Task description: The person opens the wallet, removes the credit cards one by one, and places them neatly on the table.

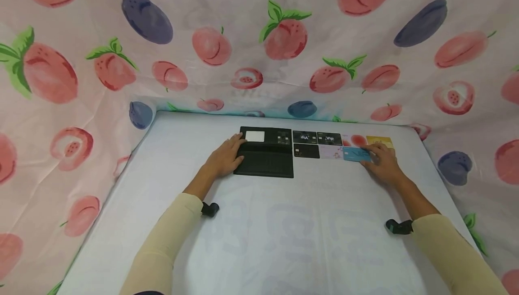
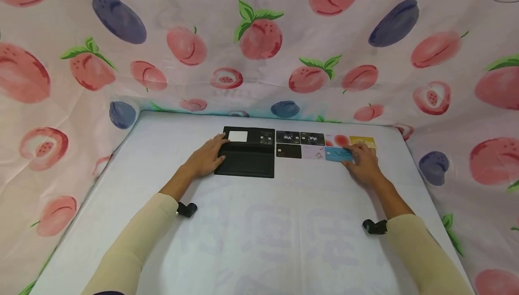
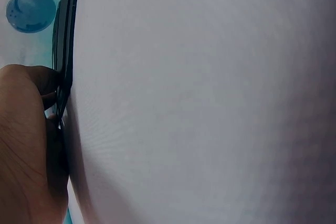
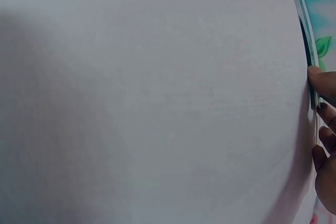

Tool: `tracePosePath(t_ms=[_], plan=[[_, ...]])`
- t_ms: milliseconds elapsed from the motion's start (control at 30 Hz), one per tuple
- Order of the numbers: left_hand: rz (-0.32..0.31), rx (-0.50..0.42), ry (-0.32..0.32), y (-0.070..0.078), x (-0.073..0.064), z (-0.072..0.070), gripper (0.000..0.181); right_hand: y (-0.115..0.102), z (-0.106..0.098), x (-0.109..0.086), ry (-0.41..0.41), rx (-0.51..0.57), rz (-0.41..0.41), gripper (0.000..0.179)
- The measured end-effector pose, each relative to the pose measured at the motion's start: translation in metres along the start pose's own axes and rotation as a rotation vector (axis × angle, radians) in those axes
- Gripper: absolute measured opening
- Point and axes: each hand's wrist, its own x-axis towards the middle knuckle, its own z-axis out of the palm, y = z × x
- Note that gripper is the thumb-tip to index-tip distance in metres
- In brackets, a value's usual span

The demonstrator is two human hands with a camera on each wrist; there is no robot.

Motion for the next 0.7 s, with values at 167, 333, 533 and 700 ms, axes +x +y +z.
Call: tracePosePath(t_ms=[167, 333, 533, 700], plan=[[0.006, -0.006, 0.008, -0.001, 0.0, 0.002, 0.061, 0.002, -0.001, -0.003, -0.011, -0.001, 0.02, 0.053], [0.003, -0.017, 0.004, 0.002, -0.002, -0.001, 0.061, 0.003, -0.004, -0.005, -0.029, 0.021, 0.024, 0.053], [-0.004, -0.015, -0.003, 0.003, -0.002, -0.003, 0.061, 0.005, -0.003, -0.006, 0.003, 0.039, -0.002, 0.052], [0.007, -0.017, -0.002, 0.002, -0.002, -0.002, 0.061, 0.007, 0.005, -0.012, 0.069, 0.024, 0.009, 0.049]])
